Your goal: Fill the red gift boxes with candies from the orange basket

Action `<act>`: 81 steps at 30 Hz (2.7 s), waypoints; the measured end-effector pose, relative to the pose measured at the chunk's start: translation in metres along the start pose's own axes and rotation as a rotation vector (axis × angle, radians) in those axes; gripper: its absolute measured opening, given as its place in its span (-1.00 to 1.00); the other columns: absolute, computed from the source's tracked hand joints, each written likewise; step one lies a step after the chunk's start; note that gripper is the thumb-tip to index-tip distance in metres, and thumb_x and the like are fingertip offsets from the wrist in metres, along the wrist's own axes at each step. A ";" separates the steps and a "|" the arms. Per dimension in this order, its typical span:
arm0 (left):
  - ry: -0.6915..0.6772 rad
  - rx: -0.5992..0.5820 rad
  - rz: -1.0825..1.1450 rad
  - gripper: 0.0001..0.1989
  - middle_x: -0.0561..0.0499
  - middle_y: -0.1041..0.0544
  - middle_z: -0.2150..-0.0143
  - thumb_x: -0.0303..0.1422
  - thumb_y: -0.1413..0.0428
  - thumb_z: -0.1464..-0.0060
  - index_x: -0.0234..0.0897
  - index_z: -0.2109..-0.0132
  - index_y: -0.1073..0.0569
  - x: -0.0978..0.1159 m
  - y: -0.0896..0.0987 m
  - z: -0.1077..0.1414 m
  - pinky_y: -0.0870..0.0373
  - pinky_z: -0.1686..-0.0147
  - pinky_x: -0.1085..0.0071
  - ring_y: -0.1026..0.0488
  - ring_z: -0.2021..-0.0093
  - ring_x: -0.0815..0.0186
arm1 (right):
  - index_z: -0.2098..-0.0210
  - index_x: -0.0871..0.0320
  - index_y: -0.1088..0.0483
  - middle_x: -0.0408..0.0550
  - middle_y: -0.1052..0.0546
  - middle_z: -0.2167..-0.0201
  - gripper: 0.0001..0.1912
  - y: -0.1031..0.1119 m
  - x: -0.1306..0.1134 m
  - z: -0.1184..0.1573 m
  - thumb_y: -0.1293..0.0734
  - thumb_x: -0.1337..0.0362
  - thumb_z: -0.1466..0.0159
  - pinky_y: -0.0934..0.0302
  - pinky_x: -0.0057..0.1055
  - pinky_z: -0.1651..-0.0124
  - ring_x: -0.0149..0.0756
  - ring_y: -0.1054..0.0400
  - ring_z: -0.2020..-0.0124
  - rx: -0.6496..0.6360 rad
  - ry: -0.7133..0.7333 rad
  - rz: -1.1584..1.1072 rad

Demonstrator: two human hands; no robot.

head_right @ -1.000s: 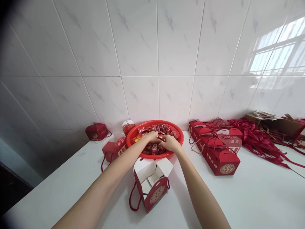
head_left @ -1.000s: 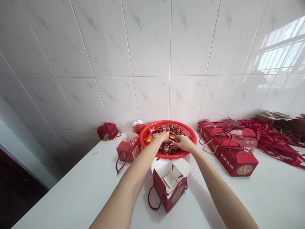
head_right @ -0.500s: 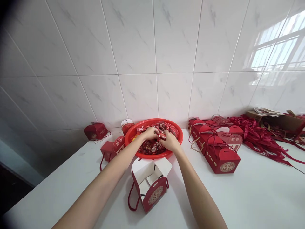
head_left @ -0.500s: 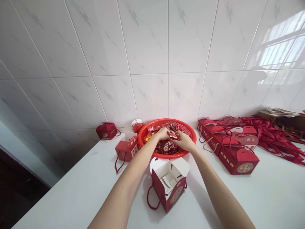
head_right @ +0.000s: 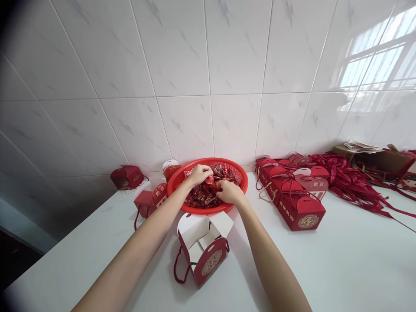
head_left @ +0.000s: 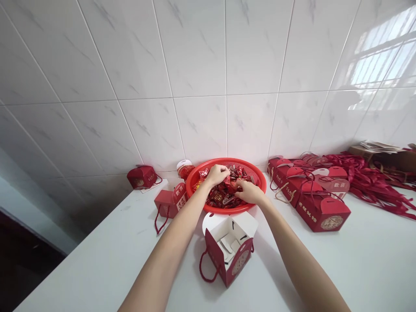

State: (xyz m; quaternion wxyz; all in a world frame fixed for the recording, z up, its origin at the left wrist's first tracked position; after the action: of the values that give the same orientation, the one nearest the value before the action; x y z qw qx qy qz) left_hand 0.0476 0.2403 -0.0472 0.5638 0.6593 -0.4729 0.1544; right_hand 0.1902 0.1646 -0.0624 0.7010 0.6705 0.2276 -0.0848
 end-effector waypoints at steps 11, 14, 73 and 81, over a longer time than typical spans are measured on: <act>-0.063 0.090 0.040 -0.84 0.00 -0.59 0.24 -0.52 -0.01 -0.02 -0.30 0.32 -0.48 0.007 0.005 0.002 -0.41 0.13 0.40 -0.50 0.22 0.30 | -0.20 0.07 -0.39 0.12 -0.18 -0.38 -0.48 -0.003 -0.013 0.002 -0.29 0.11 -0.27 -0.01 0.04 -0.31 0.12 0.06 -0.41 -0.184 -0.004 0.190; -0.064 0.112 0.034 -0.83 -0.01 -0.59 0.22 -0.52 0.00 -0.05 -0.31 0.29 -0.49 0.007 0.005 0.002 -0.40 0.10 0.40 -0.51 0.19 0.29 | -0.25 -0.04 -0.33 0.01 -0.07 -0.43 -0.42 -0.007 -0.011 -0.002 -0.31 0.04 -0.26 0.08 0.08 -0.34 0.10 0.16 -0.44 -0.230 -0.015 0.201; -0.276 0.049 0.361 -0.87 -0.03 -0.56 0.27 -0.35 -0.14 -0.06 -0.32 0.25 -0.47 0.000 -0.005 -0.007 -0.45 0.12 0.34 -0.52 0.23 0.28 | 0.48 0.20 -0.47 -0.13 -0.51 0.55 -0.62 -0.005 0.024 -0.035 -0.60 0.11 0.16 -0.19 -0.43 0.48 -0.36 -0.35 0.52 0.237 0.060 -1.195; -0.215 -0.023 -0.208 -0.81 -0.06 -0.59 0.24 -0.38 0.01 -0.21 -0.26 0.27 -0.50 0.010 -0.014 0.000 -0.45 0.04 0.26 -0.55 0.16 0.17 | 0.57 0.13 -0.30 -0.36 -0.18 0.77 -0.50 0.010 0.029 -0.027 -0.59 -0.02 0.22 0.23 -0.50 0.68 -0.57 0.06 0.73 0.571 -0.048 -1.467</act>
State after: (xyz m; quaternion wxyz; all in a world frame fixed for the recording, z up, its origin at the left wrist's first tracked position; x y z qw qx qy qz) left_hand 0.0637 0.2350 -0.0477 0.5306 0.7108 -0.4614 0.0183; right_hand 0.2144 0.1978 -0.0658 0.2714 0.5012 0.5662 -0.5954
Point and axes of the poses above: each hand's wrist, its own z-axis away from the middle knuckle, its own y-axis out of the back of the hand, x = y × z, the point moved 3 cm from there along -z, towards the middle knuckle
